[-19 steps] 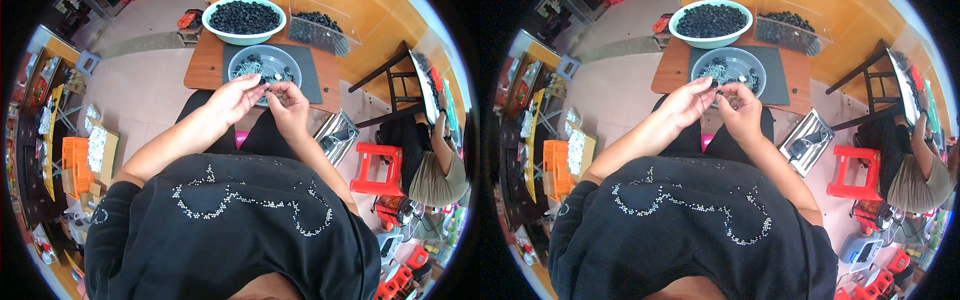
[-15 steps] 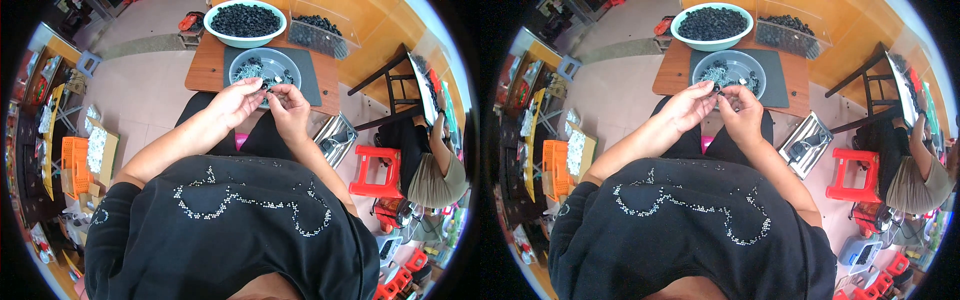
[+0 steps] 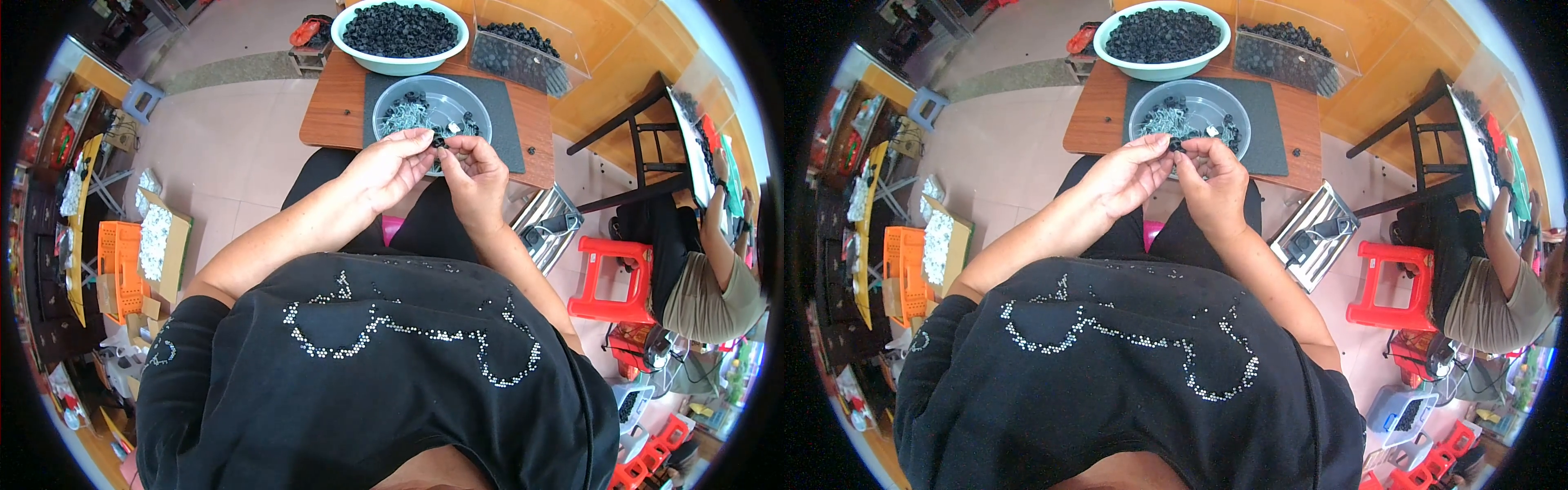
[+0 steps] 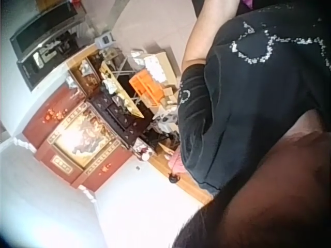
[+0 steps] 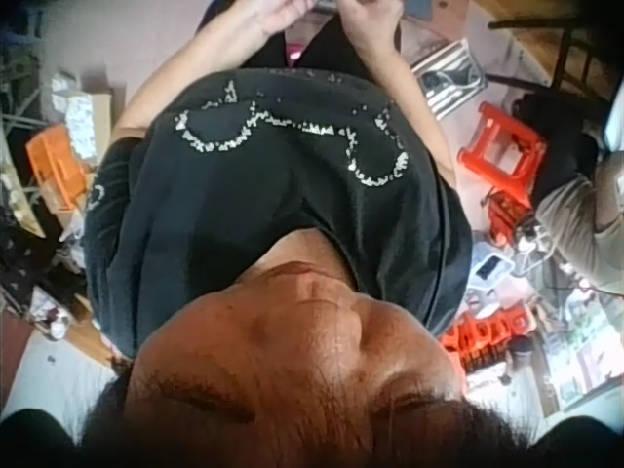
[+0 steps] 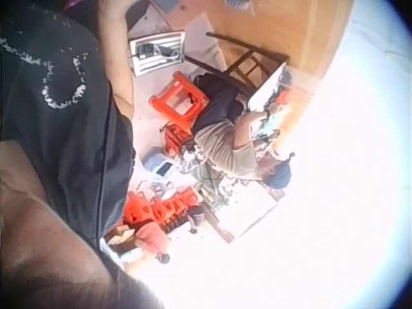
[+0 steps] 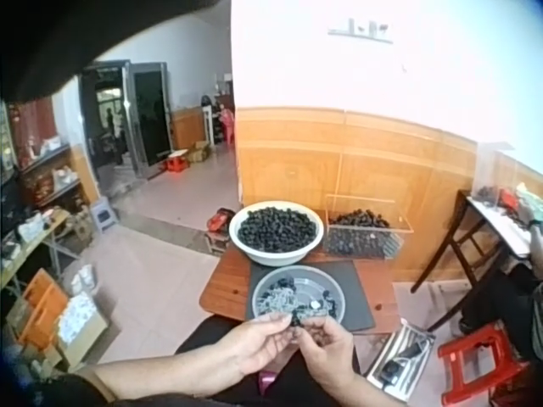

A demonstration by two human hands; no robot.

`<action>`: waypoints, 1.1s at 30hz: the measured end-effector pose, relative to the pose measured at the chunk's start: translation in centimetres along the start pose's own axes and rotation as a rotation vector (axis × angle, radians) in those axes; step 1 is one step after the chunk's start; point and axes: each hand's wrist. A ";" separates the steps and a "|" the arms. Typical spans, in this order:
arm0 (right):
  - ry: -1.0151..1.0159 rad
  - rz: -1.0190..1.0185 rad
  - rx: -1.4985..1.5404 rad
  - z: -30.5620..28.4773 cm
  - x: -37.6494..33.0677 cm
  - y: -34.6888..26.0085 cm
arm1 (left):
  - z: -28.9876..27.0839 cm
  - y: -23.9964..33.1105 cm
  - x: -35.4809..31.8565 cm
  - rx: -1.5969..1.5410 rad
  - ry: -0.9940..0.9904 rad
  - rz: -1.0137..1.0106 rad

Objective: The person repeatedly picks up small pins and caps from a tray and fits them together by hand.

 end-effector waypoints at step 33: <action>-0.186 0.223 0.313 -0.9 0.2 -0.8 | 0.9 0.9 -1.8 0.145 -0.185 0.030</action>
Point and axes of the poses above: each hand's wrist, its own x-axis towards the middle knuckle, its own z-axis out of the palm, y = z × x, and after that the axes turned 2 degrees about z, right-handed
